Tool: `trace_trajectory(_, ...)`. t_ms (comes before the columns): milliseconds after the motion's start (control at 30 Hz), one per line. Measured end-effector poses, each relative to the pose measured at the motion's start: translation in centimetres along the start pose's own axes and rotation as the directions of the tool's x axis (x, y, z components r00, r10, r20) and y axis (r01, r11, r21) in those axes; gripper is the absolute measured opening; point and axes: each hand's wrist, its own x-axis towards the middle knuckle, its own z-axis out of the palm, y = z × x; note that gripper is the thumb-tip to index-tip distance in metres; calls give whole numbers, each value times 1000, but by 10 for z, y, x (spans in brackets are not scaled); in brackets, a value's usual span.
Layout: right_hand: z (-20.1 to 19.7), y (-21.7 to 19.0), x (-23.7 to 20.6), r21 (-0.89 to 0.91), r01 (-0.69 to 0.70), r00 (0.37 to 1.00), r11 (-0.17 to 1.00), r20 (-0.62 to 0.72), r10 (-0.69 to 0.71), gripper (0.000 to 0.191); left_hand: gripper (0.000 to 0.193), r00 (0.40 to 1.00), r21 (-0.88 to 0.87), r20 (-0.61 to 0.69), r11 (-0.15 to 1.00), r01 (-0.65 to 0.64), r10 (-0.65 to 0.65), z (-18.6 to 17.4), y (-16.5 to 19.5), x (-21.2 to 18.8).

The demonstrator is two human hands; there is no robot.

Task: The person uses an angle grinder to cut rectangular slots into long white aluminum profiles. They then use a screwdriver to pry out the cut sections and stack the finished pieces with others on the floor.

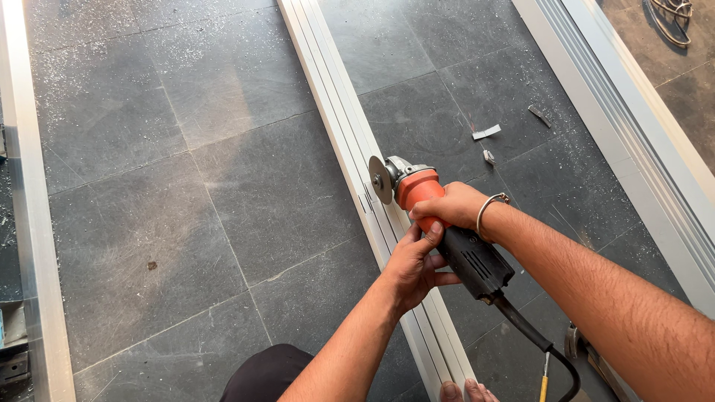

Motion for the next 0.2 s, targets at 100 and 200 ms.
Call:
trace_trajectory(100,0,0,2,1,3,1000,1000,1,-3,61,83,1000,-9,2,1000,2,-2,-1,0,0)
trace_trajectory(200,-1,2,3,-6,9,1000,1000,1,-9,62,84,1000,-21,3,1000,5,-5,-2,0,1)
